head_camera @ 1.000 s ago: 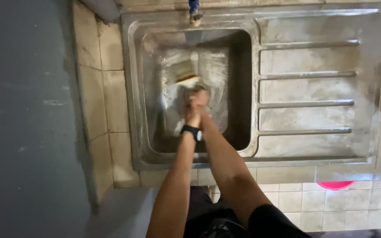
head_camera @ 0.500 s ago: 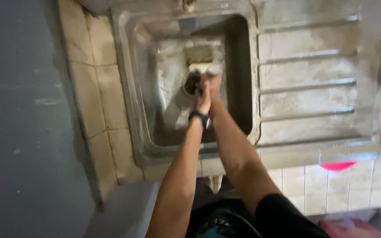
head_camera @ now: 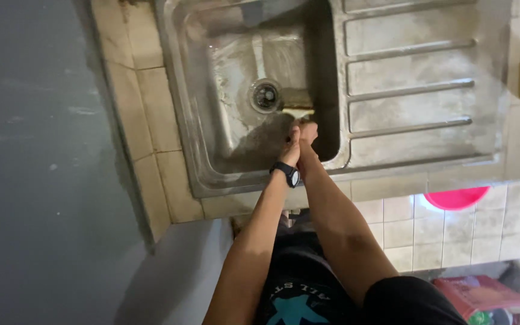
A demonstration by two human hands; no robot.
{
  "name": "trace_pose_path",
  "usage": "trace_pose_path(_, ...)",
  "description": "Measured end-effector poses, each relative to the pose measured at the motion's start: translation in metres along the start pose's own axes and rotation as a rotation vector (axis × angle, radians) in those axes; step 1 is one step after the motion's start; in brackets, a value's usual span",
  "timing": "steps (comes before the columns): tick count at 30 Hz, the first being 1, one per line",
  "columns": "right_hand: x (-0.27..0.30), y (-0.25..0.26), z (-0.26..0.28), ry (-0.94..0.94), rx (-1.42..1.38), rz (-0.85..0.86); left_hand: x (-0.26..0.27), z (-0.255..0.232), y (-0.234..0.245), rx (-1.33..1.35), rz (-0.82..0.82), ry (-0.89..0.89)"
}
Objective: The person scrubs a stainless steel sink with a brush under running water. They repeatedly scrub the basin, drain, and surrounding surfaces, rinsing the brush frequently.
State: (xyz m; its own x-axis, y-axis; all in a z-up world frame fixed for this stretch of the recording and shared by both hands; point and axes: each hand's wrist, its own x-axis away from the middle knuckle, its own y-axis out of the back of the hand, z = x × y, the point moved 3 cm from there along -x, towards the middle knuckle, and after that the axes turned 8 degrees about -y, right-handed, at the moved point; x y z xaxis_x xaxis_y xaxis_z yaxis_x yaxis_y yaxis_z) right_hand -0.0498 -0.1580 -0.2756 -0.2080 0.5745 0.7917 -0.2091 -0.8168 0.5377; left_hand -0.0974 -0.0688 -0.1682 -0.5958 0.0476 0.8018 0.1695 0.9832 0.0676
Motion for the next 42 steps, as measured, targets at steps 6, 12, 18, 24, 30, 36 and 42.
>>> trace_pose_path(6, -0.022, -0.041, 0.054, 0.162, 0.151, 0.002, 0.000, -0.024, 0.024, 0.235, -0.119, -0.044)
trace_pose_path(12, -0.034, -0.140, 0.018, 0.393, 0.691, 0.013, -0.014, 0.033, 0.048, 0.551, -0.272, -0.187)
trace_pose_path(18, 0.129, -0.009, 0.110, 0.567, 0.758, 0.026, 0.019, 0.009, 0.024, 0.589, -0.064, -0.152)
trace_pose_path(24, 0.083, 0.018, 0.105, 0.596, 1.075, -0.063, -0.011, 0.035, -0.021, 0.588, -0.115, -0.188)
trace_pose_path(30, 0.120, 0.050, 0.147, 0.667, 0.957, -0.123, 0.029, -0.018, -0.026, 0.969, 0.007, 0.009)
trace_pose_path(36, 0.076, -0.046, 0.103, 1.033, 1.164, -0.125, 0.073, -0.064, 0.021, 0.510, -0.238, -0.179)
trace_pose_path(42, 0.109, -0.007, 0.060, 0.459, 1.161, -0.134, 0.103, -0.042, 0.031, -0.069, -0.349, -0.260)
